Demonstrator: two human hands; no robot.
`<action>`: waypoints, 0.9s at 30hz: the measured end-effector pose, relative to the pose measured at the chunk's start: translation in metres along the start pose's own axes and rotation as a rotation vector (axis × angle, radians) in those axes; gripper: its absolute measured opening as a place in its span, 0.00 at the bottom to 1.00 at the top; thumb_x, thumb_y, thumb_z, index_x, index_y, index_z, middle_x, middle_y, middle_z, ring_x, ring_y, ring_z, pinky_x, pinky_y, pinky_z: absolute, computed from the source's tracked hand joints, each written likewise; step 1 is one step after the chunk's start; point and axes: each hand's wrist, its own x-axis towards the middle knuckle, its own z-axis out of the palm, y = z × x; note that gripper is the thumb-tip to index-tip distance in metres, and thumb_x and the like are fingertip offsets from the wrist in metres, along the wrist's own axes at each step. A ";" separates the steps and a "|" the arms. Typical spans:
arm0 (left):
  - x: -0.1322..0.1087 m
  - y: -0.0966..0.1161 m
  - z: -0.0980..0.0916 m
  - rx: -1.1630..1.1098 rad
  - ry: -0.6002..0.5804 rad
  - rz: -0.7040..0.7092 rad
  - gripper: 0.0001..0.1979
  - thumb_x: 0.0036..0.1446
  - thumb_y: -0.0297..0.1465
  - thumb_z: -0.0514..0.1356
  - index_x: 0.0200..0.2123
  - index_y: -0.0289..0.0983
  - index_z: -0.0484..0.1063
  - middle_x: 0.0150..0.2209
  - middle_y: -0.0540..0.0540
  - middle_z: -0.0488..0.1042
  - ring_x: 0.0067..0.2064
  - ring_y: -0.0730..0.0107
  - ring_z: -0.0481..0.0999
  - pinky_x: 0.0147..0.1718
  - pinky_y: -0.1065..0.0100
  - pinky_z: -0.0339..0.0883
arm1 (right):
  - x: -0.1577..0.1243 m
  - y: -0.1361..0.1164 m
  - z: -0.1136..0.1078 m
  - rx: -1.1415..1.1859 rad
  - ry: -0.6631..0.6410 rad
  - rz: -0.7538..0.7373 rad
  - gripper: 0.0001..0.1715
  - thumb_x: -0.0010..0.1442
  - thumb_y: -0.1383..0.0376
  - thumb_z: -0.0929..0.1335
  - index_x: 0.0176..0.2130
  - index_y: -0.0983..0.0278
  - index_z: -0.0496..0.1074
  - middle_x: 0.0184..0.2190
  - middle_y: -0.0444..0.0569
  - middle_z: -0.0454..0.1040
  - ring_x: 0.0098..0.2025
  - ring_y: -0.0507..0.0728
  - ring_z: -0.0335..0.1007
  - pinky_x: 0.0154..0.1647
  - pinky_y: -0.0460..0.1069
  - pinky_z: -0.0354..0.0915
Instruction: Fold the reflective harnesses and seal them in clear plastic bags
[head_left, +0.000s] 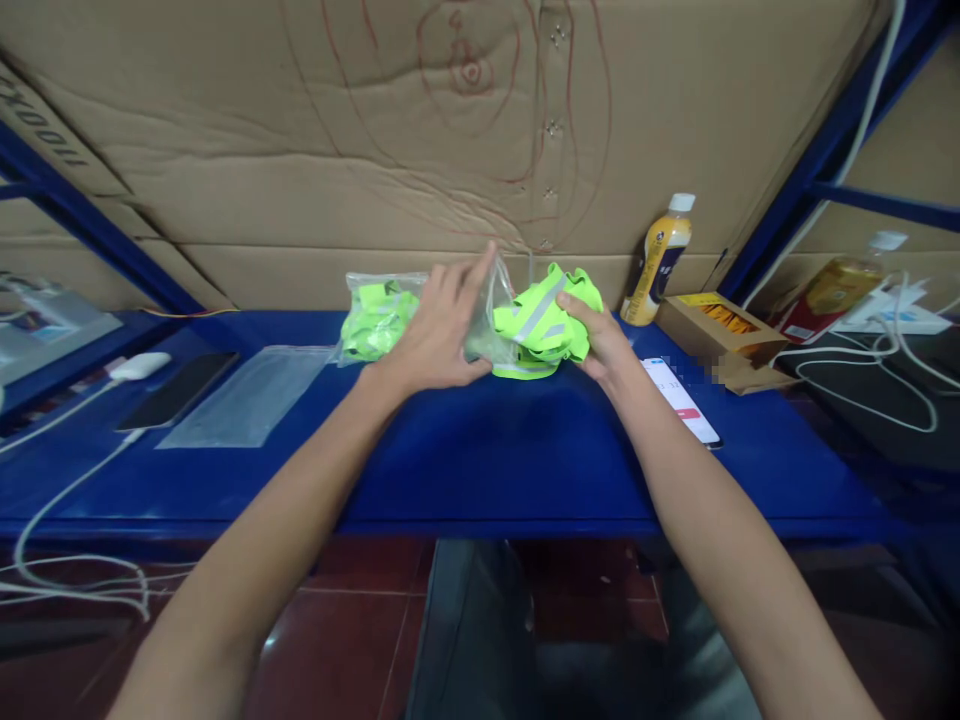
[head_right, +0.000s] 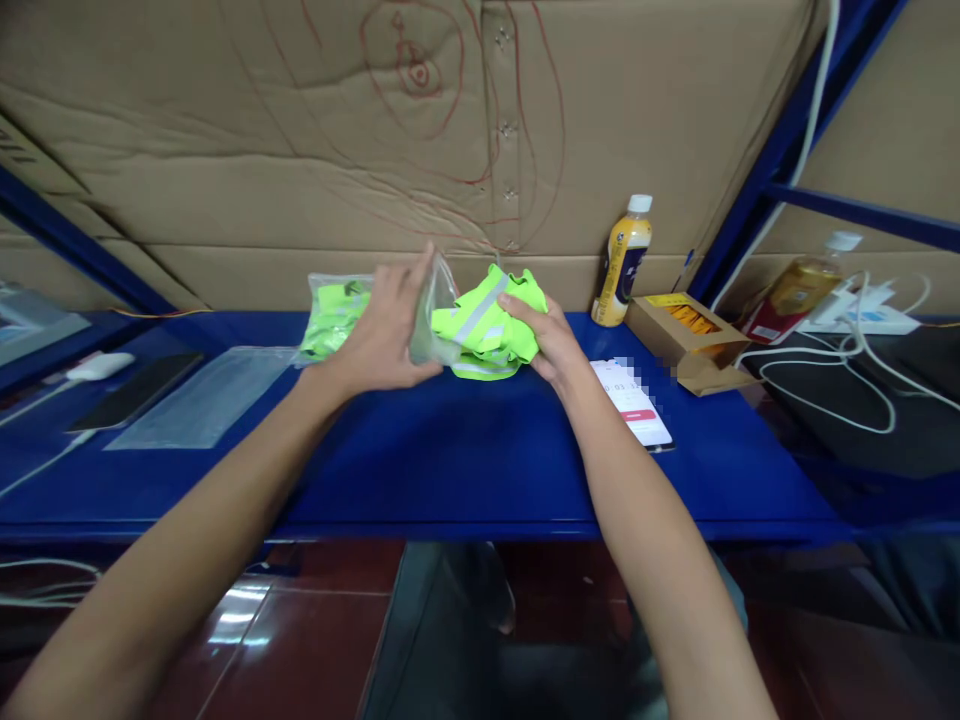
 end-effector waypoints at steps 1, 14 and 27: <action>0.000 0.008 0.008 -0.005 -0.022 -0.002 0.71 0.52 0.58 0.72 0.83 0.33 0.36 0.69 0.24 0.64 0.66 0.28 0.65 0.68 0.36 0.58 | 0.000 -0.001 -0.001 -0.025 -0.005 -0.003 0.37 0.41 0.49 0.88 0.45 0.61 0.79 0.41 0.49 0.88 0.45 0.64 0.87 0.52 0.57 0.83; -0.016 0.026 0.027 0.276 0.014 -0.135 0.54 0.67 0.56 0.60 0.79 0.22 0.48 0.58 0.20 0.71 0.59 0.26 0.71 0.59 0.38 0.63 | -0.003 0.005 0.019 -0.363 0.073 -0.228 0.35 0.38 0.50 0.88 0.42 0.60 0.82 0.38 0.43 0.83 0.39 0.57 0.80 0.46 0.54 0.80; -0.025 0.025 0.036 0.340 0.160 -0.118 0.42 0.74 0.41 0.50 0.80 0.21 0.41 0.52 0.25 0.74 0.52 0.38 0.75 0.52 0.47 0.65 | -0.021 0.028 0.052 -0.704 0.272 -0.488 0.24 0.54 0.47 0.81 0.33 0.61 0.74 0.28 0.41 0.73 0.30 0.53 0.64 0.36 0.50 0.66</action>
